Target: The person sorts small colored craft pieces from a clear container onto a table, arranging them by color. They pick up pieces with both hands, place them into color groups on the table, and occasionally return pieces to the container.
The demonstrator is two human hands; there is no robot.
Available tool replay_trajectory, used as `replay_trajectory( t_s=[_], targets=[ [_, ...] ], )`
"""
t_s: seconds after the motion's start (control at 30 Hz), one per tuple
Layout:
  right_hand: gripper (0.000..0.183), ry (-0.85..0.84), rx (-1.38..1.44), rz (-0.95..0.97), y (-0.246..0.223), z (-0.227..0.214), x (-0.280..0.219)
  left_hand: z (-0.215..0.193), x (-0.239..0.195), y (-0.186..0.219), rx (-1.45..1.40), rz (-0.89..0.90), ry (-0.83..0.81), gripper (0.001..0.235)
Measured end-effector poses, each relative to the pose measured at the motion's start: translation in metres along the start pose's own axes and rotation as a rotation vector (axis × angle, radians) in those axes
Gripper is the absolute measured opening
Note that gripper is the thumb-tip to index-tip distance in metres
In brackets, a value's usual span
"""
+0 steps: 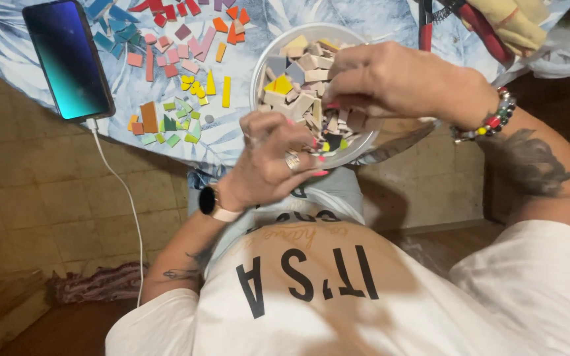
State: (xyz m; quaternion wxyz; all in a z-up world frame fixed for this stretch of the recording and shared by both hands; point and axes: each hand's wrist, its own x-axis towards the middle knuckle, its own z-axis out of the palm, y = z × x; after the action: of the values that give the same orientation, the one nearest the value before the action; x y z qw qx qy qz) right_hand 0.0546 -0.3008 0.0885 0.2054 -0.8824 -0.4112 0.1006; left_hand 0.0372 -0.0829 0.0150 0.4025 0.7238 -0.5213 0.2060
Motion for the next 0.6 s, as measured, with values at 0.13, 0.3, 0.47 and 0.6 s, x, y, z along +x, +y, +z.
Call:
replay_trajectory(
  t_s=[0.13,0.3,0.47,0.6],
  targets=[
    [0.008,0.134,0.117,-0.02,-0.002,-0.012,-0.005,-0.027,0.017,-0.014,-0.311,0.004,-0.132,0.016],
    [0.007,0.206,0.069,0.09,-0.015,-0.017,-0.023,-0.039,0.027,-0.022,-0.381,-0.011,-0.298,0.026],
    [0.006,0.292,0.108,0.187,-0.03,-0.018,-0.036,-0.037,0.04,-0.017,-0.079,0.032,-0.472,0.011],
    [0.009,0.376,0.118,0.249,-0.03,-0.013,-0.046,-0.025,0.066,-0.012,-0.037,0.172,-0.63,0.011]
  ],
)
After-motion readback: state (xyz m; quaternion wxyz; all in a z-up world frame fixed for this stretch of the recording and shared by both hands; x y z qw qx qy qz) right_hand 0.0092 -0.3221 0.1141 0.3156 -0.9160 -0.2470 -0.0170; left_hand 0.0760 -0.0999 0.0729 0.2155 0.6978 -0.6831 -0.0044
